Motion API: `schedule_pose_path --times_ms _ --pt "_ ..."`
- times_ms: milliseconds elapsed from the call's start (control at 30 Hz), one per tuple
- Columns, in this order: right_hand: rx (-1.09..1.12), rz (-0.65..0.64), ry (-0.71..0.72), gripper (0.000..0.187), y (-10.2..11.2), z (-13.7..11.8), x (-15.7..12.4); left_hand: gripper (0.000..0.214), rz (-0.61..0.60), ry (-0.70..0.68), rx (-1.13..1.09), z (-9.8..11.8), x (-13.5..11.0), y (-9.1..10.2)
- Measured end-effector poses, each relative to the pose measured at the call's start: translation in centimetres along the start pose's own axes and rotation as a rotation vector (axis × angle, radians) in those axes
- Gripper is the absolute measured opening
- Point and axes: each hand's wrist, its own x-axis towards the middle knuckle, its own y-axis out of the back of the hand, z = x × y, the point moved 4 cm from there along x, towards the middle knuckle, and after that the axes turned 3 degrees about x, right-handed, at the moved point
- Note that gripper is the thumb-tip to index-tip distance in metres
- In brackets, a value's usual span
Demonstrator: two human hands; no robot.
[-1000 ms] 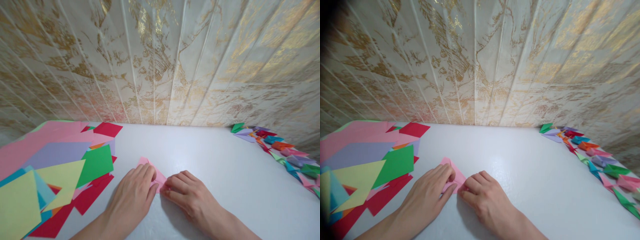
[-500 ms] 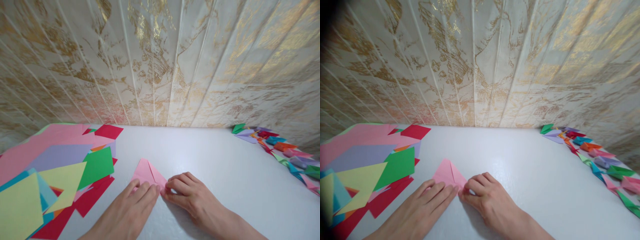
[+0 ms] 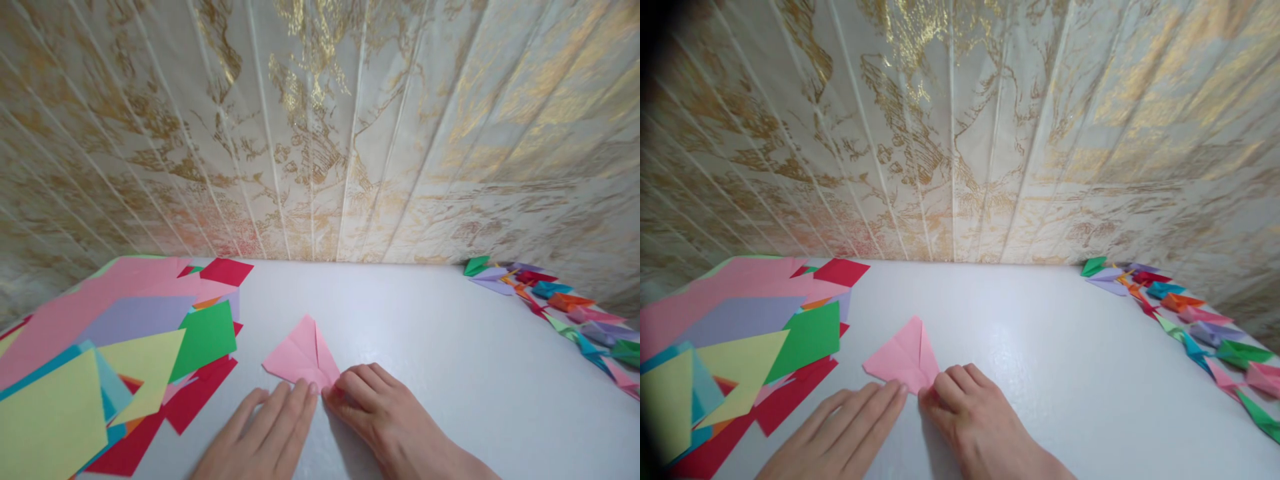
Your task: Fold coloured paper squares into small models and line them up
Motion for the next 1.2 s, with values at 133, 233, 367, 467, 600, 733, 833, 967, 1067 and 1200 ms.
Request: schedule_pose_path --times_ms 133,233,367,467,600,733,833,967,1067,1200 --pt "-0.018 0.062 0.067 0.021 0.3 0.2 -0.2 0.036 -0.065 -0.061 0.036 2.0 3.8 -0.7" --pt "0.053 -0.01 0.073 0.024 0.8 0.5 -0.3 0.034 -0.058 -0.045 0.048 2.4 4.6 -1.0" --pt "0.119 -0.048 0.048 0.026 1.5 0.7 -0.3 0.033 -0.089 -0.055 0.07 2.5 4.7 -0.4" --pt "0.126 -0.034 0.041 0.027 1.6 0.6 -0.2 0.035 -0.109 -0.061 0.068 2.6 4.6 0.0" --pt "0.111 -0.038 0.048 0.03 1.9 0.2 -0.2 0.035 -0.107 -0.059 -0.012 2.2 4.4 -0.3" --pt "0.149 -0.011 0.075 0.03 2.4 0.0 -0.3 0.034 -0.101 -0.098 -0.305 1.4 5.0 -0.3" --pt "0.229 0.063 0.028 0.033 2.6 0.5 -0.3 0.038 -0.183 0.005 -0.524 1.0 5.7 -0.4" --pt "0.271 0.102 -0.087 0.041 2.3 1.6 -0.4 0.065 -0.174 0.093 -0.537 1.0 6.0 -0.6" --pt "0.293 0.07 -0.118 0.046 1.9 1.9 -0.5 0.061 -0.159 0.09 -0.535 1.0 6.2 -0.8" --pt "0.346 0.074 -0.157 0.055 1.8 2.3 -0.6 0.044 -0.177 0.076 -0.555 0.9 6.8 -0.8"
